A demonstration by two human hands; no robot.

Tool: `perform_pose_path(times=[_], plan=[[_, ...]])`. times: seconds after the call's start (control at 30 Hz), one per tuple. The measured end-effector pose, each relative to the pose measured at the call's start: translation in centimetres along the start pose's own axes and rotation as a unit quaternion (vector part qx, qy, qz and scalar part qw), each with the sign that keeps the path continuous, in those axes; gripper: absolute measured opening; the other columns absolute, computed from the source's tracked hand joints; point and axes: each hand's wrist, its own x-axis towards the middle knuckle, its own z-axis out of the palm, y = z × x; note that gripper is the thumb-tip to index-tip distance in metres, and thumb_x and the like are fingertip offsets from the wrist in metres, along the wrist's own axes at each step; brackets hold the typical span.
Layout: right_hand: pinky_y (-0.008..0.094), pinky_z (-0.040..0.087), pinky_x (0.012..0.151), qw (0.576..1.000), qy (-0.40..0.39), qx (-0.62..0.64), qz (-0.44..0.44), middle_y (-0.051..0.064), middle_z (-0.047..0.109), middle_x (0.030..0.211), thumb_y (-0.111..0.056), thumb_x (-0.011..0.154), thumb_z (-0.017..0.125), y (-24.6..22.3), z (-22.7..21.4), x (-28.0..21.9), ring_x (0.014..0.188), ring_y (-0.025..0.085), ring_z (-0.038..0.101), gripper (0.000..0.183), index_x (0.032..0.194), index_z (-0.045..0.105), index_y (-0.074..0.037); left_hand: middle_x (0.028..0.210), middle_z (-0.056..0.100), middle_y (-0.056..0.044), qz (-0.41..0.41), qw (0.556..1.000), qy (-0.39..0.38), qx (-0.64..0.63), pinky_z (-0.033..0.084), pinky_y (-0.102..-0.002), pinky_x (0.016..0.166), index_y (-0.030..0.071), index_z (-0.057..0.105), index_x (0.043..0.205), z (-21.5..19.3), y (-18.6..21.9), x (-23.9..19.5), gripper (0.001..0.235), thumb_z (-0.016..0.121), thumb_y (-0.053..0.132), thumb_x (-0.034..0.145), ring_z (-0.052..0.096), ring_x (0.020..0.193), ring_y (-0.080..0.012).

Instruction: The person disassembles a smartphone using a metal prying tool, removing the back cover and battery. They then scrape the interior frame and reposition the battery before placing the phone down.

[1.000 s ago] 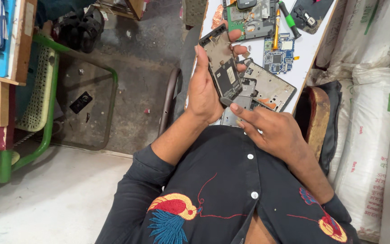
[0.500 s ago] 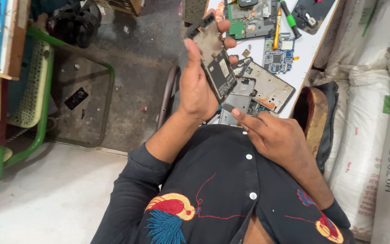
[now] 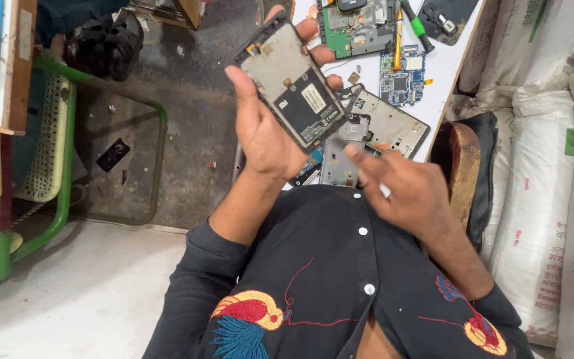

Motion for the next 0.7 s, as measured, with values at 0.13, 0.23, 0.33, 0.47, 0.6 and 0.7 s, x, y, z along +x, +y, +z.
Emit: perform_pose_path(times=[0.13, 0.23, 0.33, 0.47, 0.6, 0.7], plan=[[0.036, 0.051, 0.062, 0.997, 0.028, 0.020, 0.069, 0.004, 0.058, 0.082, -0.013, 0.098, 0.076, 0.7, -0.2, -0.6, 0.065, 0.020, 0.062, 0.053, 0.148, 0.059, -0.021, 0.151, 0.053, -0.015, -0.008, 1.000, -0.003, -0.025, 0.057, -0.043, 0.106, 0.011, 0.029, 0.162, 0.1, 0.0, 0.3, 0.071, 0.025, 0.063, 0.115, 0.062, 0.128, -0.0261], [0.035, 0.052, 0.064, 0.998, 0.033, 0.051, 0.017, 0.006, 0.063, 0.090, -0.016, 0.094, 0.078, 0.6, 0.4, -0.5, 0.070, 0.021, 0.066, 0.051, 0.141, 0.060, -0.022, 0.148, 0.054, -0.015, -0.006, 1.000, -0.016, 0.000, 0.058, -0.043, 0.105, 0.008, 0.030, 0.161, 0.4, -0.4, 0.4, 0.072, 0.026, 0.065, 0.116, 0.062, 0.125, -0.0265], [0.037, 0.049, 0.056, 0.999, 0.018, 0.025, -0.011, 0.007, 0.061, 0.079, -0.016, 0.088, 0.081, 0.7, 0.8, -0.2, 0.061, 0.025, 0.062, 0.053, 0.139, 0.065, -0.018, 0.143, 0.055, -0.015, -0.001, 0.999, -0.027, 0.018, 0.059, -0.042, 0.104, 0.007, 0.031, 0.160, 0.4, -0.8, 0.4, 0.075, 0.026, 0.067, 0.116, 0.061, 0.120, -0.0254], [0.035, 0.052, 0.060, 0.998, 0.066, 0.010, 0.007, 0.008, 0.066, 0.093, -0.012, 0.093, 0.077, 0.6, 0.5, -0.2, 0.069, 0.024, 0.065, 0.048, 0.140, 0.065, -0.018, 0.144, 0.056, -0.016, 0.003, 1.000, -0.006, 0.013, 0.059, -0.043, 0.104, 0.006, 0.029, 0.163, 0.5, -1.0, 0.2, 0.079, 0.026, 0.068, 0.114, 0.062, 0.121, -0.0258], [0.039, 0.048, 0.049, 0.999, 0.009, -0.031, -0.020, 0.007, 0.053, 0.067, -0.018, 0.083, 0.084, 0.0, 0.4, -0.6, 0.053, 0.023, 0.059, 0.050, 0.131, 0.072, -0.024, 0.142, 0.055, -0.016, 0.001, 1.000, -0.006, 0.026, 0.059, -0.043, 0.102, 0.006, 0.030, 0.164, 0.9, -1.3, -0.1, 0.079, 0.025, 0.068, 0.115, 0.063, 0.122, -0.0267], [0.033, 0.052, 0.062, 0.996, 0.086, -0.017, 0.007, 0.003, 0.064, 0.092, -0.010, 0.093, 0.074, 0.2, 0.2, -0.5, 0.070, 0.020, 0.063, 0.053, 0.144, 0.064, -0.021, 0.145, 0.055, -0.017, -0.004, 0.999, 0.005, 0.037, 0.059, -0.043, 0.103, 0.006, 0.030, 0.163, 1.2, -1.5, -0.2, 0.081, 0.025, 0.068, 0.113, 0.063, 0.122, -0.0268]])
